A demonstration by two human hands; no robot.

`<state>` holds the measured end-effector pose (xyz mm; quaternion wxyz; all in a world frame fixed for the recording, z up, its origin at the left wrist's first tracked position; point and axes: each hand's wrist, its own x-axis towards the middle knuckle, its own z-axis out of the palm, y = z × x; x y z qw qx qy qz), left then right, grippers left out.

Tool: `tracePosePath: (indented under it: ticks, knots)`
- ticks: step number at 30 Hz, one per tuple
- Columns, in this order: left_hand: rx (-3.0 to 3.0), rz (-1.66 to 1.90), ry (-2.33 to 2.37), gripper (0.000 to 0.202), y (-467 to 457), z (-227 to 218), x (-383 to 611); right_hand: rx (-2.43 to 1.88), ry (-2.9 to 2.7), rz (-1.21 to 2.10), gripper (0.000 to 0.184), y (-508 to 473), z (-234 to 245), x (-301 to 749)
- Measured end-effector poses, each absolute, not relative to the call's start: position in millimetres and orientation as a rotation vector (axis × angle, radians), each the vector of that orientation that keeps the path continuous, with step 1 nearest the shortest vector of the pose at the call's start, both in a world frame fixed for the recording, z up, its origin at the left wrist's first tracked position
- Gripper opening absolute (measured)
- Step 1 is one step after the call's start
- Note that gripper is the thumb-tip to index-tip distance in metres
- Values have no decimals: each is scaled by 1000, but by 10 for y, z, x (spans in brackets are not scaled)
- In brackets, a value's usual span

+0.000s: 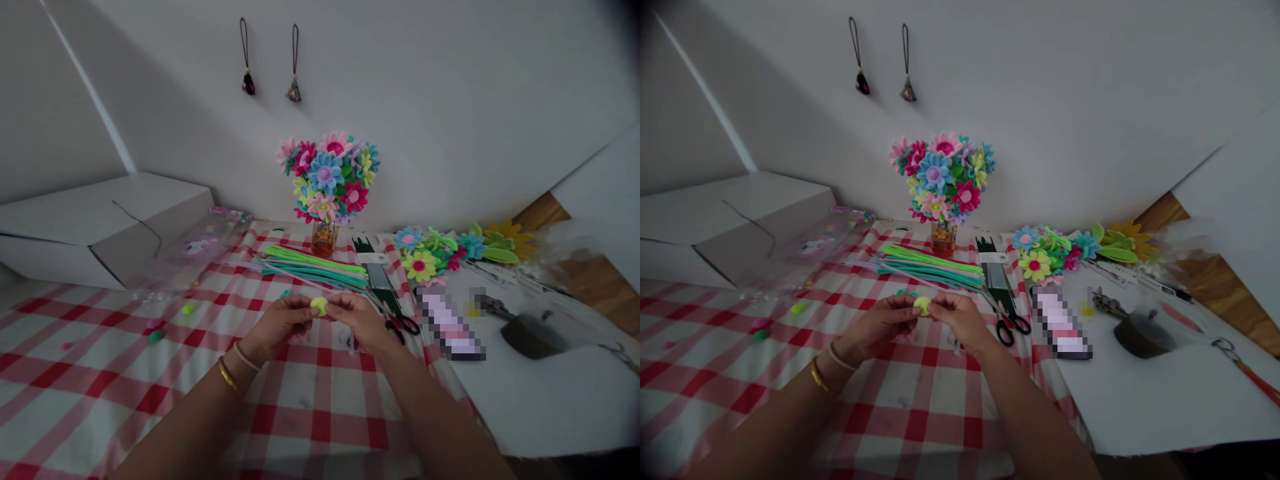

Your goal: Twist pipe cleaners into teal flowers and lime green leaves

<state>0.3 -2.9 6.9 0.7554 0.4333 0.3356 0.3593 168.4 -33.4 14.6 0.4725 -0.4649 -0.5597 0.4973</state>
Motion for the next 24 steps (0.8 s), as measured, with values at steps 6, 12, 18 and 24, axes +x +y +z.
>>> tracePosePath:
  ticks: [6, 12, 18, 24]
  knots:
    - [960, 1252, 858, 20, 136, 134, -183, -1473, -1618, 887, 17, -290, 78, 1729]
    - [1006, 1484, 1017, 21, 229, 157, -295, -1580, -1875, 663, 17, -320, -59, 1605]
    - [2036, 1199, 1027, 17, 100, 126, -151, -1479, -2021, 589, 22, -311, -39, 1612]
    - [2734, 622, 847, 26, 27, -29, -53, -1870, -1821, 75, 21, -114, 26, 1971]
